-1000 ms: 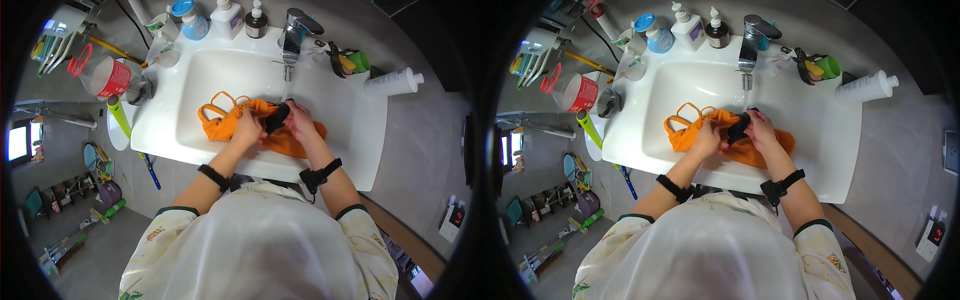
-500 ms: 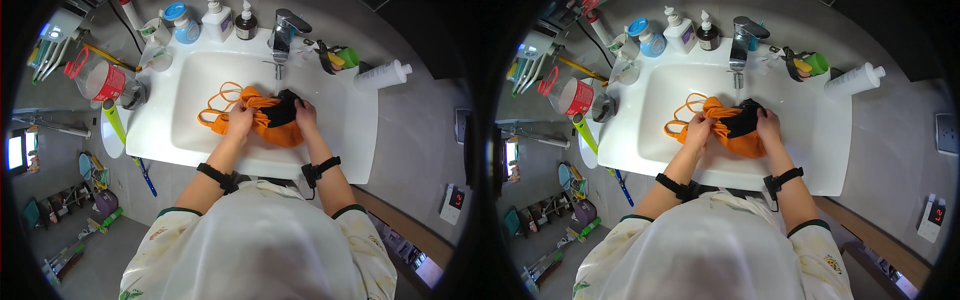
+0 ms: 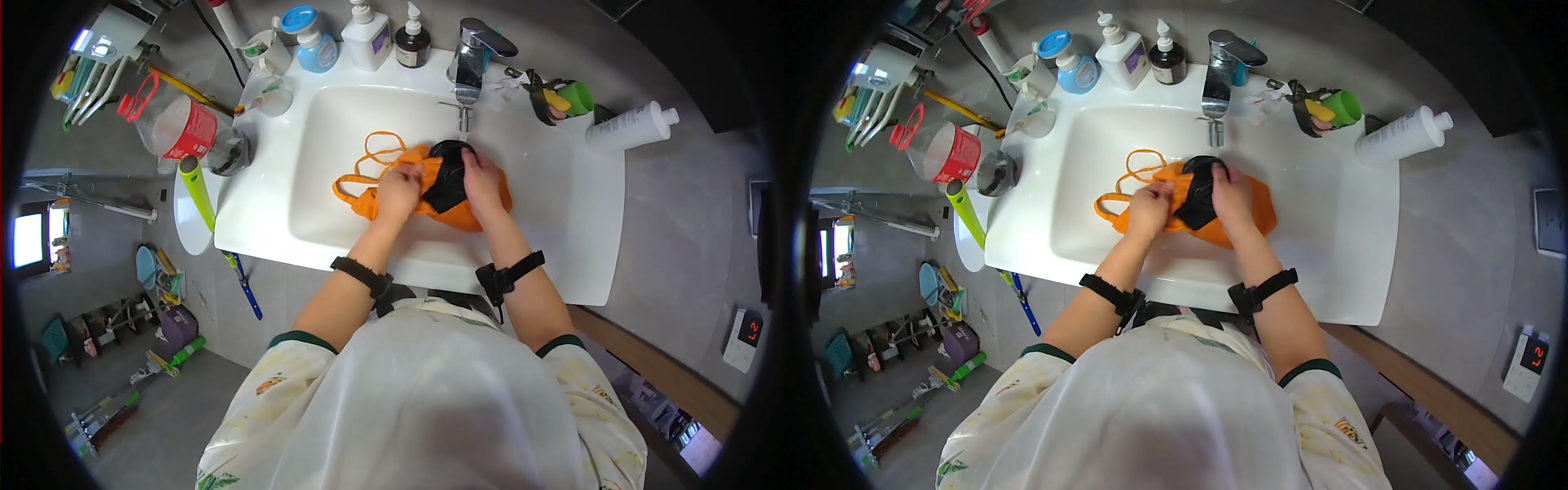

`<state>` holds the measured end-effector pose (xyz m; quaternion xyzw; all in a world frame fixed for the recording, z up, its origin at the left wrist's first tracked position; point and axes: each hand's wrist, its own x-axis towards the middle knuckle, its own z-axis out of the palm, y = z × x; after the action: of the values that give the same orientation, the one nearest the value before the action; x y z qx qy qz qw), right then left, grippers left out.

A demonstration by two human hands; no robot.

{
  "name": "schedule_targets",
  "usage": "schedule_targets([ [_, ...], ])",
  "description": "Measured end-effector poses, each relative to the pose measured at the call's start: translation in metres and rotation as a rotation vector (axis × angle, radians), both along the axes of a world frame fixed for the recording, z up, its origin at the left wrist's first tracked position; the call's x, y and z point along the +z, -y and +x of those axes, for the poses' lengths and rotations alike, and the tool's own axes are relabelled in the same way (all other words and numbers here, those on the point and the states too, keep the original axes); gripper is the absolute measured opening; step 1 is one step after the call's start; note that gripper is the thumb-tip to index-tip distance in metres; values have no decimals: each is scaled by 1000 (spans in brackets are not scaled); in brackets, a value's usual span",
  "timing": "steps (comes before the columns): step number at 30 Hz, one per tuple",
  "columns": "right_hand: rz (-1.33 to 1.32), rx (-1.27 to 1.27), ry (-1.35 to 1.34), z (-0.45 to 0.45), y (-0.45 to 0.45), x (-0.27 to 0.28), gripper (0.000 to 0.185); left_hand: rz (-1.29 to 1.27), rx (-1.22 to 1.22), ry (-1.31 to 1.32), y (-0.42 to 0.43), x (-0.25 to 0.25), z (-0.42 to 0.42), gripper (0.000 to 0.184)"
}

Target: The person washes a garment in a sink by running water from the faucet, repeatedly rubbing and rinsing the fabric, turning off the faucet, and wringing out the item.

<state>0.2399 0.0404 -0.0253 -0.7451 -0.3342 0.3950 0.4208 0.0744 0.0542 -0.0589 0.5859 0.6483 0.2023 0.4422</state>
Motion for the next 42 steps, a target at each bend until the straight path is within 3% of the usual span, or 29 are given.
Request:
schedule_targets([
  [1, -62, 65, 380, 7, 1, -2, 38, -3, 5, -1, -6, -3, -2, 43],
  [3, -2, 1, 231, 26, 11, -29, 39, -251, 514, 837, -16, -6, -2, 35],
  [4, -32, -54, 15, 31, 17, -38, 38, -364, 651, 1026, -18, 13, 2, 32],
  [5, -59, -105, -200, 36, 21, -46, 37, -365, 651, 1032, -20, 12, 4, 32],
  [7, -93, -132, -276, 41, 22, -39, 35, -632, 682, 1181, -21, 7, 4, 36],
  [11, -169, -161, -210, 67, 20, -60, 33, -794, 561, 1158, -6, 0, 18, 38],
  [13, -189, -169, -171, 75, 19, -67, 32, -794, 530, 1335, -1, 9, 27, 39],
  [15, -164, -166, -337, 73, 15, -73, 35, -823, 526, 1341, -6, 28, 23, 35],
  [17, -100, -24, -486, 49, 17, -21, 38, -586, 347, 1136, -7, 54, 20, 39],
  [18, -37, 122, -637, 38, 19, -4, 40, -467, 200, 1000, -8, 29, 21, 45],
  [19, -43, 121, -646, 33, 20, -10, 40, -471, 207, 992, -5, 17, 24, 45],
  [21, 39, 402, 95, 31, 11, -31, 40, -94, 110, 663, -5, -2, 39, 37],
  [23, -23, 267, 159, 37, -3, -47, 40, -64, 99, 528, -6, -6, 49, 37],
  [25, 13, -222, -340, 31, -12, -47, 44, -369, 339, 759, -8, 1, 54, 36],
  [26, 64, -189, -240, 27, -11, -47, 56, -369, 345, 756, -13, -3, 50, 36],
  [28, 209, 51, 230, -10, 8, -23, 73, -772, 519, 1188, -29, -27, 38, 47],
  [29, 135, 204, 300, -30, 18, -8, 85, -779, 521, 1190, -33, -53, 33, 47],
  [30, 128, 204, 302, -26, 15, -15, 85, -878, 202, 1530, -34, -86, 27, 48],
  [32, -64, 319, 296, -15, -6, -41, 52, -860, 135, 1417, -21, -66, 39, 46],
  [33, -159, 376, 286, -11, -16, -52, 45, -746, 384, 969, -7, -16, 55, 43],
  [35, -150, 207, 204, -9, -24, -56, 39, -925, 542, 1054, 5, 5, 63, 43],
  [39, -130, 119, 385, -11, -25, -83, 43, -834, 560, 1032, -8, -31, 49, 42],
  [41, -110, 200, 344, -10, -23, -85, 45, -887, 308, 1406, -24, -71, 29, 40],
  [42, -102, 236, 325, -7, -21, -85, 47, -863, 212, 1344, -24, -65, 25, 38],
])
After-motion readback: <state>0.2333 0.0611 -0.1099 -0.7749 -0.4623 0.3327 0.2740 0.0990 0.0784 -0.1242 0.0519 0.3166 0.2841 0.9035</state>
